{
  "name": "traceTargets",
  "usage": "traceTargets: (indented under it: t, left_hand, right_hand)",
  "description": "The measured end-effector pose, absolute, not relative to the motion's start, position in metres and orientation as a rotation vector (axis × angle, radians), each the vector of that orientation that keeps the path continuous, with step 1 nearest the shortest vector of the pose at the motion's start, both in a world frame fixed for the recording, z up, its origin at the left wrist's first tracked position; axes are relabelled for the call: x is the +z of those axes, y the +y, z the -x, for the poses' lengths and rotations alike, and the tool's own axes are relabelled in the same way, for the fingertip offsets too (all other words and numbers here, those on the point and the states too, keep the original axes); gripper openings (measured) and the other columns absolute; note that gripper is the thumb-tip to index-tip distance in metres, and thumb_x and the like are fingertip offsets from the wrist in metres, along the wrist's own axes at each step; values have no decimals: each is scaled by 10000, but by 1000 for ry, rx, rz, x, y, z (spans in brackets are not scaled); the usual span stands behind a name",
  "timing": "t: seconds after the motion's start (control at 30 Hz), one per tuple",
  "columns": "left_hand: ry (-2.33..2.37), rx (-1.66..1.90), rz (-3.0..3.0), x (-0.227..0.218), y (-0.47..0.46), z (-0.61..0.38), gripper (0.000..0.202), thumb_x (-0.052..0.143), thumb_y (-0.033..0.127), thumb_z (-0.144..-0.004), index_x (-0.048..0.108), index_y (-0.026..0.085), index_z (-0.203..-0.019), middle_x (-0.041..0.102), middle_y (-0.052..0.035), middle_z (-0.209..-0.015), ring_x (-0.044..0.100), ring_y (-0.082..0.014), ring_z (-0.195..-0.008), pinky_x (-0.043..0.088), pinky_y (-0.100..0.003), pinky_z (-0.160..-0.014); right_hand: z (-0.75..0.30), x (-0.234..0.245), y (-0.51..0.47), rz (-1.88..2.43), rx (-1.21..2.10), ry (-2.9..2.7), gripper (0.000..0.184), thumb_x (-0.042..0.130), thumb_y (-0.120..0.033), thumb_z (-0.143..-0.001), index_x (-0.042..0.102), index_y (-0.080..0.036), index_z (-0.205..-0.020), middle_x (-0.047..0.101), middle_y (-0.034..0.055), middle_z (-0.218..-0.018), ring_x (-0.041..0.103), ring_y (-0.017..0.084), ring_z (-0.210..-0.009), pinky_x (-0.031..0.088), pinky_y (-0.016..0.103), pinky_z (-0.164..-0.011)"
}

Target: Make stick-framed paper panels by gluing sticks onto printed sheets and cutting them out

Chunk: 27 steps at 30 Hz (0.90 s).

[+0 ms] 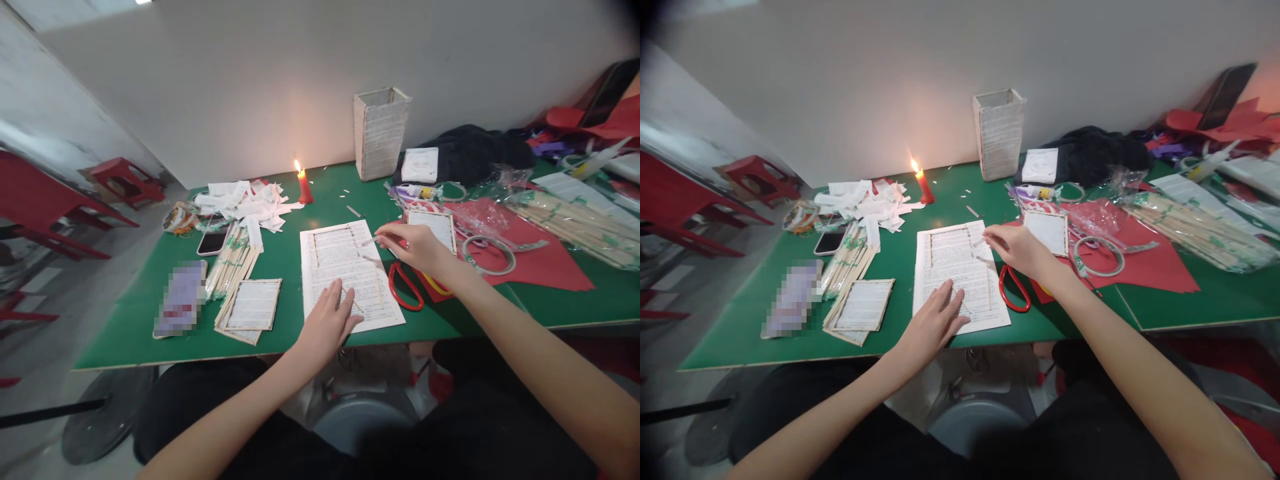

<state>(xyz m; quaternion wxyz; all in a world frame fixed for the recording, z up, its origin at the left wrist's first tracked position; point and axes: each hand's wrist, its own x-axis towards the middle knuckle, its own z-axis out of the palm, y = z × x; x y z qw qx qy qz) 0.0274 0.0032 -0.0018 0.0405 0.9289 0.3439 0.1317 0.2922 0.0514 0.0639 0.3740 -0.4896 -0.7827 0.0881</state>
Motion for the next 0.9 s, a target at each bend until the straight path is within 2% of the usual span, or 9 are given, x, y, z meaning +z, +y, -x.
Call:
traceTargets:
  t: [0.13,0.3,0.43,0.53,0.7,0.9]
  left_hand:
    - [1054,297,-2733,1,27,-43,601,497,471,-996,468,14,-1386,392,-328,-1509,331,-399,-1449,394,-539,-1143]
    - [951,212,-2576,23,69,-54,520,437,380,-1025,425,61,-1435,324,-244,-1582,260,-320,-1498,259,-511,-1221]
    - [797,122,-2411,39,98,-47,556,363,366,-1034,315,98,-1519,183,-178,-1645,208,-291,-1517,297,-449,-1213]
    - [749,53,-2372,40,111,-40,598,392,377,-1024,256,143,-1557,111,-128,-1664,205,-293,-1517,286,-437,-1223]
    - [754,88,-2478,28,115,-40,599,457,418,-1010,325,154,-1531,167,-143,-1654,232,-318,-1509,314,-483,-1205]
    - [835,205,-2559,18,123,-51,581,493,403,-1002,357,154,-1509,248,-156,-1634,308,-318,-1482,365,-467,-1178]
  right_hand:
    - [-293,65,51,1257,235,-1989,143,555,-228,-931,690,-190,-900,769,70,-862,693,194,-716,515,294,-671]
    - [-296,65,50,1265,242,-1984,172,539,-250,-943,693,-185,-900,763,70,-852,672,181,-679,499,288,-649]
    - [-300,64,50,1284,243,-1977,193,529,-270,-952,699,-186,-919,762,69,-863,662,177,-672,491,289,-636]
    - [-303,62,50,1308,232,-1959,207,525,-290,-957,706,-195,-928,765,64,-878,664,178,-681,488,290,-630]
    - [-305,58,53,1321,215,-1957,210,529,-308,-958,712,-205,-950,763,56,-883,663,176,-679,493,297,-637]
    - [-304,58,54,1317,214,-1966,207,527,-313,-962,708,-212,-958,761,52,-869,660,180,-673,509,303,-634]
